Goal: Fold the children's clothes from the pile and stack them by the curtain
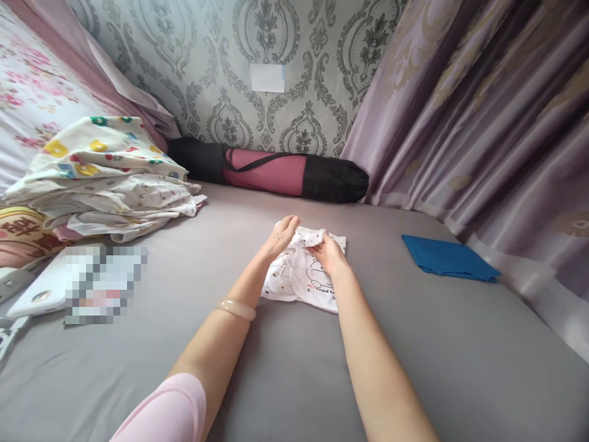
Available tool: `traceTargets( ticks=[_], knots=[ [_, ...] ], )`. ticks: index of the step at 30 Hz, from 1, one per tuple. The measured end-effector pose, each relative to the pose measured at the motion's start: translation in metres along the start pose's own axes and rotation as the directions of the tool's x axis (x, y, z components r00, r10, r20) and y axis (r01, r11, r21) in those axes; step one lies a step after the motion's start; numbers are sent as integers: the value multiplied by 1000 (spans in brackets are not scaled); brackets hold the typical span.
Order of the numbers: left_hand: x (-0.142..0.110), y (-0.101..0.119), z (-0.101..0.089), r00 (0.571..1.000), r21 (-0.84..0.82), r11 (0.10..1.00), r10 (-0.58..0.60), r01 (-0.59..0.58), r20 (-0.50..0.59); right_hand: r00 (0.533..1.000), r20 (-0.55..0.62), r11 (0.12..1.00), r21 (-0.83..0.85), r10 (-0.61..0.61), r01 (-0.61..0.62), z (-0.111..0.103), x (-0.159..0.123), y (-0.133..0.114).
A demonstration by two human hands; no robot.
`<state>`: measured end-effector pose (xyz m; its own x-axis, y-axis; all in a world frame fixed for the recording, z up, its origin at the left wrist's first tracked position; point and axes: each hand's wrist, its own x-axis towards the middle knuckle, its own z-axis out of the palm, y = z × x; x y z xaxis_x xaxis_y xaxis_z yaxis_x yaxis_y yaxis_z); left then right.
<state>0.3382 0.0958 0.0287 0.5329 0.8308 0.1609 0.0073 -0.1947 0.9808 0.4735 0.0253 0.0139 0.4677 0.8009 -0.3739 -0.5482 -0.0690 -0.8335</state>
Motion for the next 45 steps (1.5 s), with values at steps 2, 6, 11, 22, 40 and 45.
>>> traceTargets(
  ticks=[2, 6, 11, 22, 40, 45],
  knots=[
    [5, -4, -14, 995, 28, 1000, 2, 1, -96, 1000, -4, 1000, -2, 0, 0, 0, 0, 0],
    [16, -19, -37, 969, 162, 987, 23, 18, -246, 994, -82, 995, -83, -65, 58, 0, -1, 2],
    [18, -37, -45, 978, 378, 925, 45, 36, -204, 971, -77, 923, -335, -226, 189, -1, -3, 5],
    [5, -44, -35, 997, 758, 651, -22, -38, 69, 881, -46, 324, -938, -471, 124, 0, -23, -5],
    [-2, -46, -29, 989, 839, 541, -149, 63, 22, 875, 66, -155, -988, -479, -11, -3, -28, 12],
    [4, -32, -36, 993, 773, 627, -113, 99, -36, 848, 76, -126, -992, -525, 11, -6, -29, 6]
  ],
)
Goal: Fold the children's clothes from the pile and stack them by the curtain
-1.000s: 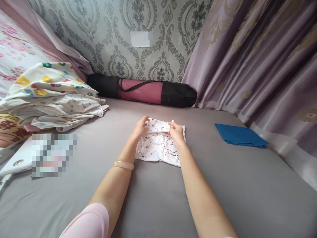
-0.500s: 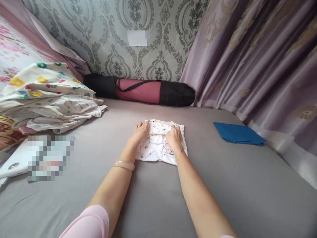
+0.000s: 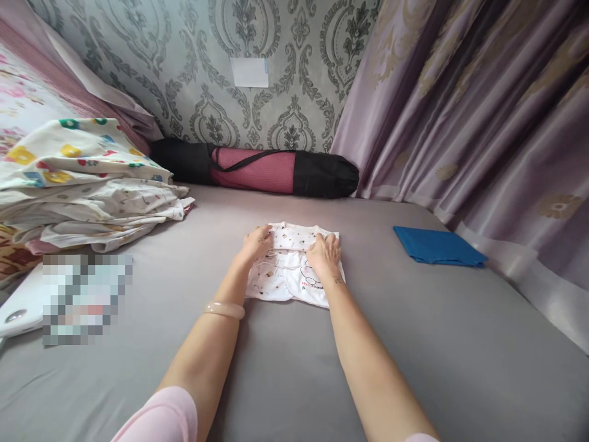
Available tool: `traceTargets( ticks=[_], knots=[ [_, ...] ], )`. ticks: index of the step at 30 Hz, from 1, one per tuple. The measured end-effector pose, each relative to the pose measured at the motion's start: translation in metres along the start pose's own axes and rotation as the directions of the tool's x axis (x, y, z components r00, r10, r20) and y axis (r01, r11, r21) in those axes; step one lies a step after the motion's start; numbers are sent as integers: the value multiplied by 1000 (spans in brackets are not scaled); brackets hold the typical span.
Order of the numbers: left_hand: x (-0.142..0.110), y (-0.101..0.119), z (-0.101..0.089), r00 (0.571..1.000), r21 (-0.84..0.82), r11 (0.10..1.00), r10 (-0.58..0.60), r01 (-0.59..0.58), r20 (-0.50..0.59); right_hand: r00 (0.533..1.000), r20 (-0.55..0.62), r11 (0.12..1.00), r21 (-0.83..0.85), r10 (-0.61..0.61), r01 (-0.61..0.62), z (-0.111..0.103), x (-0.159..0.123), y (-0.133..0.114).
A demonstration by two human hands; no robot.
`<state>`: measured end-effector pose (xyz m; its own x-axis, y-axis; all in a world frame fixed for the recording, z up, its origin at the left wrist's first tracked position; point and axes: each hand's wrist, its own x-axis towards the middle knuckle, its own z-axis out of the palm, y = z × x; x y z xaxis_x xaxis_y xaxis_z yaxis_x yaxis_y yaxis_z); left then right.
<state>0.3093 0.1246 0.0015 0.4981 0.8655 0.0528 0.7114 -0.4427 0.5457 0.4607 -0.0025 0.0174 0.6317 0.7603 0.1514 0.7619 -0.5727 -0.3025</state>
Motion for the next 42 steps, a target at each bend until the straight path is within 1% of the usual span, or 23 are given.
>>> traceTargets(
  ticks=[2, 3, 5, 8, 10, 12, 16, 19, 23, 27, 31, 39, 42],
  knots=[
    [1, 8, -6, 999, -9, 999, 34, -34, -38, 996, -70, 998, 16, -62, 64, 0, 1, -4],
    [1, 13, -6, 997, -8, 998, 63, -64, -54, 990, -80, 993, 29, -115, 117, 2, 1, -7],
    [1, 22, -2, 989, 10, 991, 135, -134, -59, 969, -26, 967, 64, -245, 246, 8, 1, -16],
    [-1, 28, 13, 977, 56, 975, 214, -213, -13, 905, 110, 910, 112, -412, 400, 20, -2, -27],
    [-2, 26, 22, 973, 86, 969, 232, -232, 13, 873, 151, 886, 121, -463, 449, 27, -5, -31],
    [-4, 21, 27, 975, 106, 969, 220, -222, 29, 864, 167, 879, 131, -475, 458, 31, -6, -31],
    [-9, 17, 29, 989, 148, 977, 148, -151, 29, 862, 218, 888, 147, -458, 435, 31, -5, -26],
    [-12, 20, 28, 992, 211, 969, 120, -125, 39, 881, 228, 909, 134, -415, 394, 28, -4, -22],
    [-14, 22, 30, 996, 256, 963, 90, -90, 10, 908, 209, 931, 115, -363, 346, 26, -4, -18],
    [-13, 20, 31, 999, 240, 969, 50, -53, 18, 935, 203, 957, 68, -291, 283, 26, -3, -14],
    [-12, 18, 31, 999, 218, 975, 39, -44, 27, 958, 201, 979, 32, -206, 204, 23, 0, -8],
    [-13, 19, 26, 998, 191, 981, 31, -42, 60, 977, 198, 997, -4, -79, 81, 17, 5, 6],
    [-11, 16, 26, 997, 170, 985, 28, -39, 68, 977, 211, 1000, 6, -31, 30, 16, 6, 12]
  ],
)
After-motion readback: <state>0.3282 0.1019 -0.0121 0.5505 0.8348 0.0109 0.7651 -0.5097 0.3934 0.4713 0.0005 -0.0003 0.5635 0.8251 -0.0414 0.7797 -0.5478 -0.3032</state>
